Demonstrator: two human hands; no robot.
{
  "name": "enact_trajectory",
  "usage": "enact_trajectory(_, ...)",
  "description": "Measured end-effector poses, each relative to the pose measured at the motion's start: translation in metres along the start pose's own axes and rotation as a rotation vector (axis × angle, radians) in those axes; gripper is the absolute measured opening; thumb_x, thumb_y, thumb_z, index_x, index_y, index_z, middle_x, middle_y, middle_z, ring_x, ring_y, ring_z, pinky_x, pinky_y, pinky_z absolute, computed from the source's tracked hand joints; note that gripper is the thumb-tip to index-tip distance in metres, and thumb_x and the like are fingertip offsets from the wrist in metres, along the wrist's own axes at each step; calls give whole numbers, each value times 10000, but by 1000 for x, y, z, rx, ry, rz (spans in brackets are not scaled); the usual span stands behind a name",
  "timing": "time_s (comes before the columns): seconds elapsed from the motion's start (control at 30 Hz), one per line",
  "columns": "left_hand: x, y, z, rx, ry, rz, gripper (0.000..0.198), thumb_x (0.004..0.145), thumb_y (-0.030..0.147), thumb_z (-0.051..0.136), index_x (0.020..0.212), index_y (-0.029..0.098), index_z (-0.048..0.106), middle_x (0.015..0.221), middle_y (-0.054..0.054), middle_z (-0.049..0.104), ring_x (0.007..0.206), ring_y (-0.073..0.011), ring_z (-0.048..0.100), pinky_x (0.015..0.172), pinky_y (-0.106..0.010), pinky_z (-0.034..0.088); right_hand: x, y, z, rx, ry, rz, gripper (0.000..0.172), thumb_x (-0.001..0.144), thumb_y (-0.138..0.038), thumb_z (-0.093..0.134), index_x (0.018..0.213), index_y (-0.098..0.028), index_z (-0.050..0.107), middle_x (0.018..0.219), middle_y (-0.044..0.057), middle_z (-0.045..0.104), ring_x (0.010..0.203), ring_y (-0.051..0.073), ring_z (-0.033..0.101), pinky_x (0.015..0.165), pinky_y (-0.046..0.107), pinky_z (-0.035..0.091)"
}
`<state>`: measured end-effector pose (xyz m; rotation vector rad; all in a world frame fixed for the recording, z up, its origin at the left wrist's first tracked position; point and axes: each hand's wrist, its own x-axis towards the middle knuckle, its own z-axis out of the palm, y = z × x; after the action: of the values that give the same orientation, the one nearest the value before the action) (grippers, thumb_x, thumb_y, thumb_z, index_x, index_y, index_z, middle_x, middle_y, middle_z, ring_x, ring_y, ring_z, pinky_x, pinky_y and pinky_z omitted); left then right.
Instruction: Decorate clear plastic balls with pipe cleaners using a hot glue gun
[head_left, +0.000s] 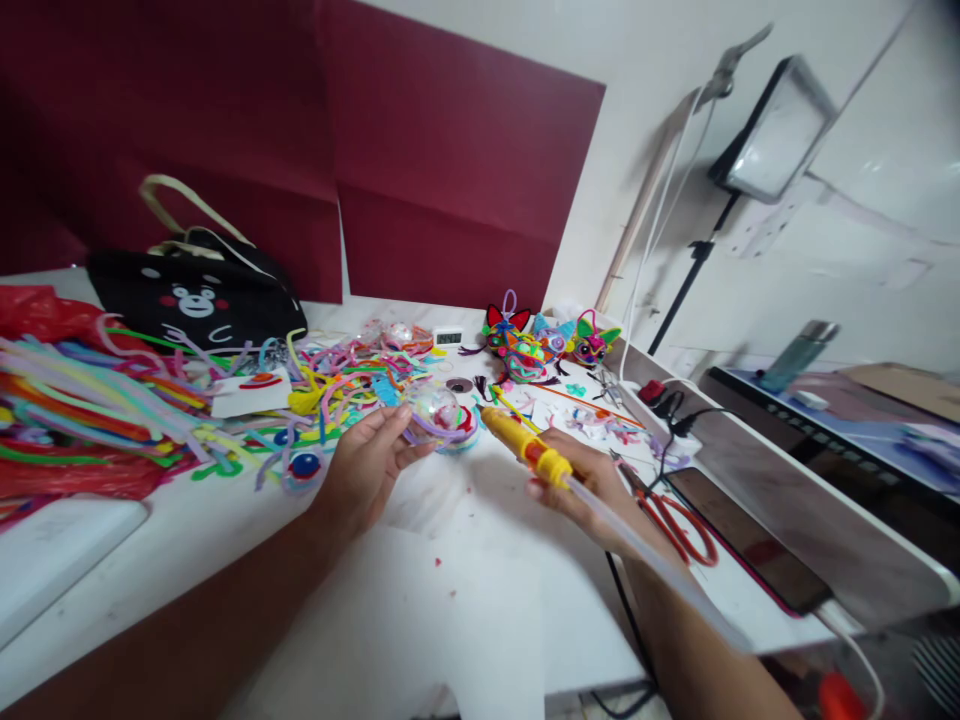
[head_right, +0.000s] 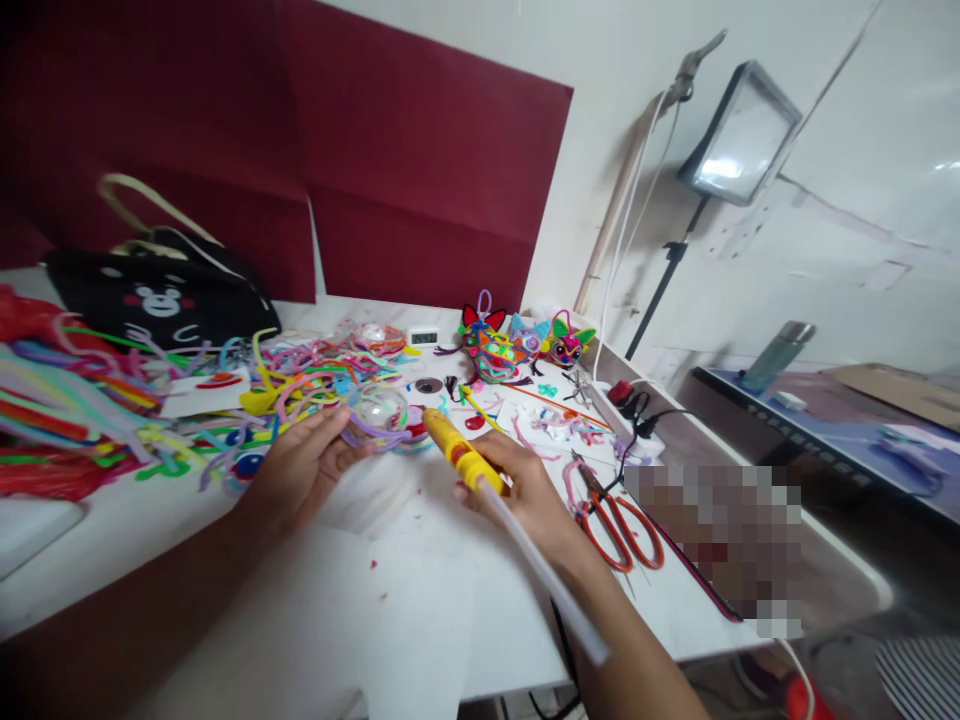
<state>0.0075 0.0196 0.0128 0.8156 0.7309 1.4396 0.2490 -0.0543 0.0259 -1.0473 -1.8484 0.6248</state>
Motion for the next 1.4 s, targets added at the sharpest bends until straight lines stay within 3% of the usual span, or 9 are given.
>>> enact_trajectory(0.3,1,4,0,-133,58,-43,111,847,85,654,751,131,686,766,-35,717,659,-130,685,600,-249,622,4,16,10,-554,-39,148,267,737,-168,699,1001,-129,688,919,62,593,715,161,539,638,281,387)
enact_trajectory(0.5,-1,8,0,-202,67,-78,171,860,68,630,710,144,664,672,-16,699,618,-118,678,592,-203,598,3,25,14,-610,-112,208,352,717,-137,678,1069,-133,687,973,75,622,800,192,594,722,310,456)
enact_trajectory(0.7,-4,14,7,-247,84,-129,218,889,44,573,717,157,646,631,-4,686,577,-105,669,564,-183,586,3,13,18,-657,-89,153,392,745,-226,748,1126,-156,684,1163,142,638,1089,308,586,961,459,447)
enact_trajectory(0.77,-5,16,9,-270,85,-150,242,903,31,544,718,154,642,615,-1,679,557,-101,663,553,-185,589,7,2,22,-501,-48,175,392,780,-281,739,1145,-158,664,1156,134,646,1070,285,607,924,435,475)
enact_trajectory(0.87,-8,17,11,-284,58,-174,258,924,20,504,747,141,648,636,-4,691,558,-96,668,544,-184,596,19,-14,30,-72,-3,305,468,812,-407,715,1195,-158,609,1054,98,668,910,215,662,775,350,522)
enact_trajectory(1.0,-12,15,13,-301,-2,-216,231,947,36,485,870,130,681,721,-18,732,605,-95,693,544,-176,601,38,-30,45,386,76,488,605,715,-444,814,1192,-179,551,916,39,667,780,179,691,608,262,518)
enact_trajectory(1.1,-15,14,14,-323,-12,-246,241,952,37,479,960,140,697,737,-10,740,602,-96,696,537,-182,606,48,-30,54,646,134,526,603,649,-458,859,1093,-199,544,820,-4,662,657,154,693,513,225,499)
enact_trajectory(1.23,-17,16,14,-333,-8,-262,246,952,44,483,978,143,707,765,-16,745,615,-100,700,525,-175,600,54,-22,63,773,160,447,641,565,-445,907,1027,-205,532,708,-48,660,591,132,667,496,213,517)
enact_trajectory(1.4,-15,13,13,-318,-22,-258,236,947,57,494,863,134,701,794,-34,745,644,-104,700,543,-169,595,53,-15,67,789,176,398,604,588,-428,900,1019,-200,543,682,-60,656,563,108,646,481,194,516)
